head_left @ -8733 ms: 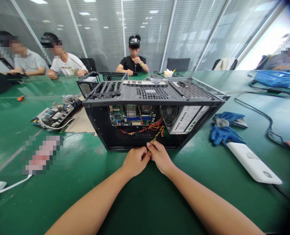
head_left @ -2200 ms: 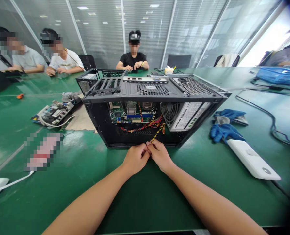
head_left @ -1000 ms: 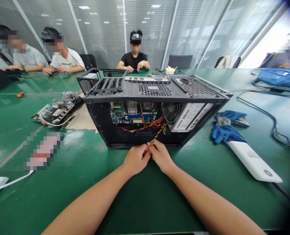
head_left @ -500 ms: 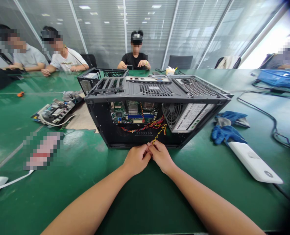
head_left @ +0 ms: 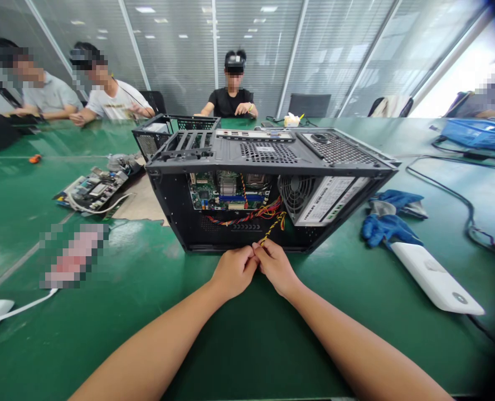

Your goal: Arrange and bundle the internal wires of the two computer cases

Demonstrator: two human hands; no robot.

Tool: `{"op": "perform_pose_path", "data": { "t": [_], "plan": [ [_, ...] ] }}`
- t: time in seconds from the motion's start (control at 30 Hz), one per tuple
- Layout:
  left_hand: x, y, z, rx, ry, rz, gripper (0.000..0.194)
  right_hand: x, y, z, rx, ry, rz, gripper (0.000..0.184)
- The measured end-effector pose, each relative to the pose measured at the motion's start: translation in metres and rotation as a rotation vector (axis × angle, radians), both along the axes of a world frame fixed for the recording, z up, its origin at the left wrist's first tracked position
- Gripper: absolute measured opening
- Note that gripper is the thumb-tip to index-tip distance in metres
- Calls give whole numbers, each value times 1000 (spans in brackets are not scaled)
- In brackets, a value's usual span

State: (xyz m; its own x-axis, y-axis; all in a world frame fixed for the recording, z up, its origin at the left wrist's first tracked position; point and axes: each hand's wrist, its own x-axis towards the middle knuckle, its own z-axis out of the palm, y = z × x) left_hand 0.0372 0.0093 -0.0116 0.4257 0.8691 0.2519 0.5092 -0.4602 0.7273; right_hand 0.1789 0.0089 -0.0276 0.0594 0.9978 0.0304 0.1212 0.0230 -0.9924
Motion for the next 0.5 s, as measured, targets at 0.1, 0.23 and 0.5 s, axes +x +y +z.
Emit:
{"op": "perform_pose_path", "data": {
  "t": [0.1, 0.23, 0.5],
  "plan": [
    [0, 0, -1, -7, -24, 24, 20, 0, 0, 0, -4, -4, 2, 41],
    [0, 0, -3, -14, -53, 42, 20, 0, 0, -1, -6, 2, 3, 43],
    [0, 0, 0, -8, -42, 53, 23, 0, -1, 0, -30, 11, -19, 49]
  ]
}}
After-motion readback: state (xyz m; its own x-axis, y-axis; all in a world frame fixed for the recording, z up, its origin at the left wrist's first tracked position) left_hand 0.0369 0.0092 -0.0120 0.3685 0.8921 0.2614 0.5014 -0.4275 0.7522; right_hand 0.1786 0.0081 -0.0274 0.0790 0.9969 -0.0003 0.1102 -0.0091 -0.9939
